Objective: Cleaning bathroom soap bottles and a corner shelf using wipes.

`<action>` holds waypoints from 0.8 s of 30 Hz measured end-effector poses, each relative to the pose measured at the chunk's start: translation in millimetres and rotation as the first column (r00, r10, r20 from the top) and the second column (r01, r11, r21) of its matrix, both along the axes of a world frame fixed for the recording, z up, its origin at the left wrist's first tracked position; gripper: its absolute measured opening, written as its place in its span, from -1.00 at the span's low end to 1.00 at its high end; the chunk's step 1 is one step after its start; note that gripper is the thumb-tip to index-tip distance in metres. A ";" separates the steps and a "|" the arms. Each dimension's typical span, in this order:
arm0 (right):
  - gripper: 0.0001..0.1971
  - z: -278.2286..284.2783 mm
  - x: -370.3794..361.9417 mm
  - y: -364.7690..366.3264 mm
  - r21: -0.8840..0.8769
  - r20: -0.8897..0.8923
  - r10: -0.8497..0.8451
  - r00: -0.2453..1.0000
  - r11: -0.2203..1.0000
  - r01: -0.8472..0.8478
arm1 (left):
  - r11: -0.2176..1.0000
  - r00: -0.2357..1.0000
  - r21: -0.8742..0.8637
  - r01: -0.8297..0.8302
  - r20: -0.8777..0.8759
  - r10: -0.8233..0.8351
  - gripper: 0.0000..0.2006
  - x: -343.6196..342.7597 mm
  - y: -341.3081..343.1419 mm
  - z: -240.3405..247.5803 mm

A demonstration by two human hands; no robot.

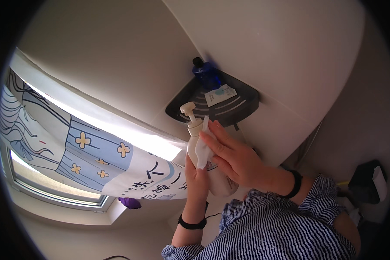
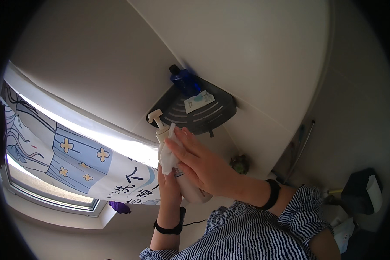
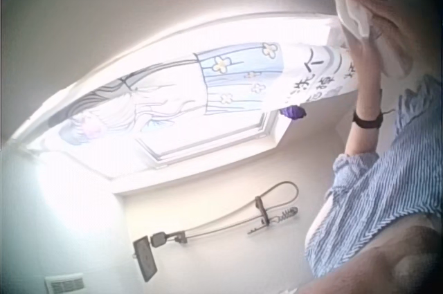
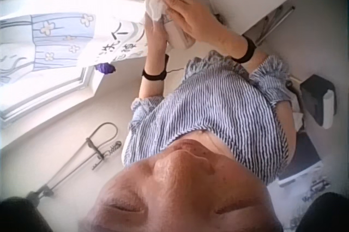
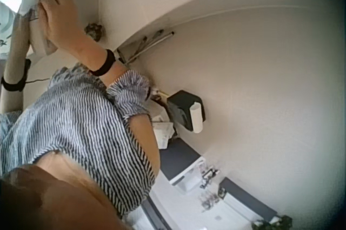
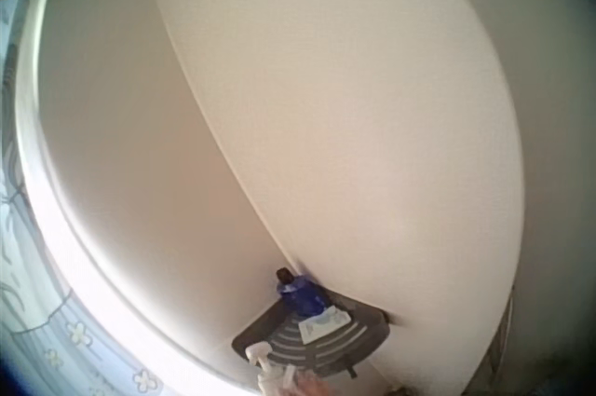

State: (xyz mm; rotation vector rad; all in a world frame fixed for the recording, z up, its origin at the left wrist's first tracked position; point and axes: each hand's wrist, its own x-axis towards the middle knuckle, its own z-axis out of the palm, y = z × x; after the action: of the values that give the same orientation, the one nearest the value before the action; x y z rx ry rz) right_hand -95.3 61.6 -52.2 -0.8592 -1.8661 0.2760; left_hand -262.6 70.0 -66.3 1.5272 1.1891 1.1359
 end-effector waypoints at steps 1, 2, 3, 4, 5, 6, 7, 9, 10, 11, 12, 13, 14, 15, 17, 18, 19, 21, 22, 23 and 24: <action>-0.36 3.6 0.5 -0.3 -0.093 -0.137 0.033 0.990 0.995 -0.046 | 0.996 0.999 0.078 0.035 0.015 -0.037 -0.25 -0.9 -3.7 -0.7; -0.35 6.5 0.9 0.2 -0.178 -0.273 0.052 0.961 0.978 -0.104 | 0.996 0.999 0.079 0.032 0.016 -0.033 -0.25 -2.1 -7.2 -3.2; -0.35 8.6 2.8 1.1 -0.177 -0.273 0.053 0.960 0.979 -0.105 | 0.994 0.996 0.089 0.056 0.061 -0.062 -0.25 -3.4 -10.6 -5.4; -0.38 9.9 6.4 2.4 -0.314 -0.415 0.119 0.902 0.912 -0.265 | 0.992 0.990 0.099 0.080 0.107 -0.091 -0.24 -3.6 -12.5 -6.2; -0.39 11.6 9.7 4.4 -0.414 -0.554 0.151 0.818 0.803 -0.429 | 0.988 0.990 0.122 0.097 0.094 -0.109 -0.22 -2.9 -14.9 -4.0; -0.39 14.6 12.8 6.6 -0.416 -0.553 0.151 0.819 0.802 -0.429 | 0.988 0.990 0.121 0.096 0.096 -0.108 -0.22 -4.9 -15.9 -5.4; -0.46 17.9 16.3 9.4 -0.471 -0.605 0.192 0.773 0.697 -0.541 | 0.987 0.975 0.064 0.147 0.159 -0.155 -0.19 -8.4 -17.1 -8.1; -0.53 20.0 20.2 16.3 -0.513 -0.658 0.220 0.720 0.570 -0.642 | 0.980 0.955 0.007 0.197 0.226 -0.194 -0.16 -15.3 -19.2 -11.4; -0.56 18.7 20.8 20.6 -0.487 -0.721 0.248 0.647 0.483 -0.727 | 0.962 0.933 -0.054 0.267 0.263 -0.244 -0.14 -19.2 -20.1 -12.3; -0.59 16.1 20.5 23.1 -0.452 -0.779 0.265 0.568 0.391 -0.802 | 0.935 0.907 -0.111 0.337 0.304 -0.291 -0.11 -23.0 -21.4 -13.6; -0.59 12.9 20.5 24.6 -0.454 -0.777 0.265 0.571 0.392 -0.800 | 0.935 0.906 -0.111 0.338 0.307 -0.292 -0.11 -27.1 -21.7 -17.0; -0.59 8.6 20.1 26.4 -0.438 -0.798 0.281 0.533 0.337 -0.833 | 0.910 0.878 -0.148 0.388 0.359 -0.316 -0.11 -31.9 -21.9 -22.5; -0.58 5.5 19.7 27.4 -0.420 -0.818 0.295 0.494 0.280 -0.863 | 0.881 0.848 -0.181 0.437 0.411 -0.335 -0.11 -34.0 -22.3 -25.3; -0.58 3.2 18.6 27.5 -0.421 -0.817 0.294 0.495 0.282 -0.862 | 0.880 0.847 -0.180 0.439 0.412 -0.337 -0.11 -32.3 -22.2 -23.0; -0.60 -0.4 15.1 24.9 -0.389 -0.848 0.248 0.469 0.310 -0.867 | 0.881 0.854 -0.185 0.435 0.394 -0.339 -0.16 -27.1 -23.2 -16.4; -0.60 -0.6 12.6 23.5 -0.389 -0.848 0.249 0.468 0.307 -0.869 | 0.882 0.855 -0.186 0.432 0.394 -0.336 -0.16 -26.8 -23.9 -17.0; -0.63 -0.6 10.2 22.2 -0.393 -0.858 0.208 0.470 0.325 -0.860 | 0.899 0.888 -0.203 0.387 0.343 -0.305 -0.15 -26.2 -24.9 -18.2; -0.67 0.7 8.5 20.8 -0.398 -0.866 0.166 0.472 0.342 -0.851 | 0.915 0.917 -0.218 0.341 0.292 -0.272 -0.14 -24.0 -25.9 -19.2; -0.69 2.2 8.7 19.9 -0.417 -0.857 0.149 0.493 0.359 -0.835 | 0.936 0.942 -0.202 0.288 0.235 -0.239 -0.15 -22.2 -26.2 -18.2; -0.72 2.6 8.6 19.5 -0.436 -0.848 0.132 0.513 0.376 -0.817 | 0.955 0.963 -0.183 0.234 0.179 -0.202 -0.14 -20.2 -26.6 -16.7; -0.72 1.2 8.6 19.2 -0.438 -0.847 0.129 0.515 0.377 -0.816 | 0.954 0.962 -0.184 0.237 0.180 -0.204 -0.14 -15.7 -26.8 -13.1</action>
State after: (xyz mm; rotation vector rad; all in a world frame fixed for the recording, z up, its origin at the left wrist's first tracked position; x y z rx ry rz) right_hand -86.7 80.8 -51.0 -0.5076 -1.0887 1.8050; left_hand -278.3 43.2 -79.3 1.3478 0.9676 0.9369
